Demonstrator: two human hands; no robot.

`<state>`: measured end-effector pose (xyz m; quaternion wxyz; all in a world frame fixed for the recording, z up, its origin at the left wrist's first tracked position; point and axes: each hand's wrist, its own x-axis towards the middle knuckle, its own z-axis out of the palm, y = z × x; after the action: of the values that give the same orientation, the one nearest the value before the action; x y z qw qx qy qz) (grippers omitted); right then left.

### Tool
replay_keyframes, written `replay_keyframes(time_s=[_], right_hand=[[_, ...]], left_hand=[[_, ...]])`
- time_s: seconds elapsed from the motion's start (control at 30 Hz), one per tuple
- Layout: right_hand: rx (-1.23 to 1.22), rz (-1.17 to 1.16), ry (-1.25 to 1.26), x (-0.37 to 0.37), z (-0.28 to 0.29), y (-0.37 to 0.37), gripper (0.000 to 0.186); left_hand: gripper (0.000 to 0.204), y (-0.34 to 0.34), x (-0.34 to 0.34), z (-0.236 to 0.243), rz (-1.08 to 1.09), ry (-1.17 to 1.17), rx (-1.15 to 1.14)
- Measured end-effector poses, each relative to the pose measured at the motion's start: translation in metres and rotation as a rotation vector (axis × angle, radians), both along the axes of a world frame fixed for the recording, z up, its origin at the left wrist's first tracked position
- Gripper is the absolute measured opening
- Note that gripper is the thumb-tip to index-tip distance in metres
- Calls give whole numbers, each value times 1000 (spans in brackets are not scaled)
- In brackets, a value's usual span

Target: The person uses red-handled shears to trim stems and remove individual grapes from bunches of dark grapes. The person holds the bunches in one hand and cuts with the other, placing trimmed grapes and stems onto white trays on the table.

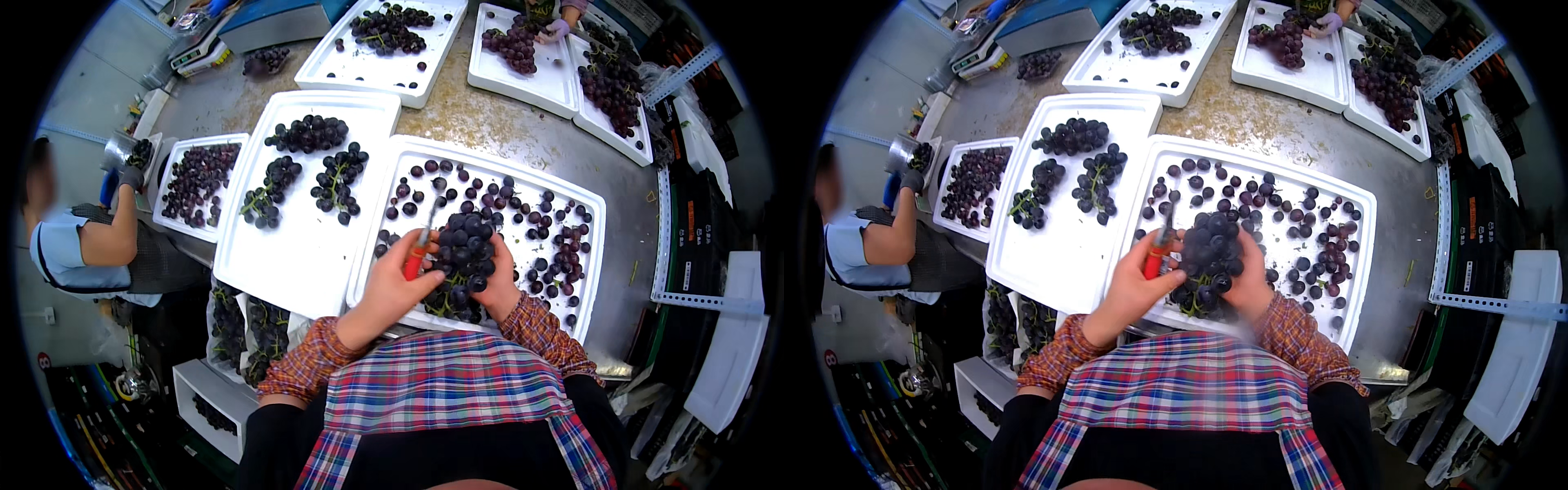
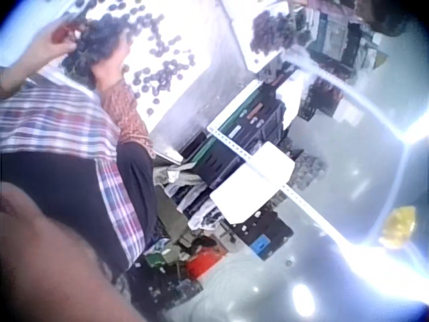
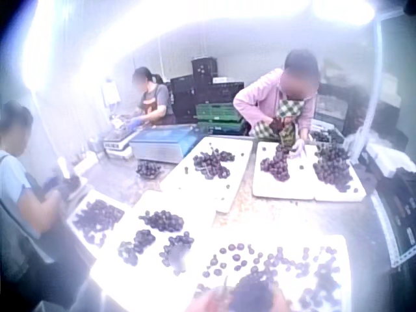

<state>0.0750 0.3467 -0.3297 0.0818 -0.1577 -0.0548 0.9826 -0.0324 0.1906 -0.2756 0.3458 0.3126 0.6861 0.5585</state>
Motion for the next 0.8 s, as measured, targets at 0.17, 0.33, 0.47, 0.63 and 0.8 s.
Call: replay_keyframes(time_s=[0.17,0.33,0.47,0.63,0.8], right_hand=[[27,22,-92,4,-14,-3,45],[364,161,-227,-3,-2,4,46],[418,108,-48,3,-6,8,52],[460,59,-31,7,-17,5,51],[259,22,-355,0,-23,3,37]], left_hand=[[56,11,3,-2,35,517,-58],[51,7,0,-13,107,293,-36],[52,8,-5,-23,126,241,-39],[53,15,1,-22,73,496,-54],[59,11,3,-16,-77,495,63]])
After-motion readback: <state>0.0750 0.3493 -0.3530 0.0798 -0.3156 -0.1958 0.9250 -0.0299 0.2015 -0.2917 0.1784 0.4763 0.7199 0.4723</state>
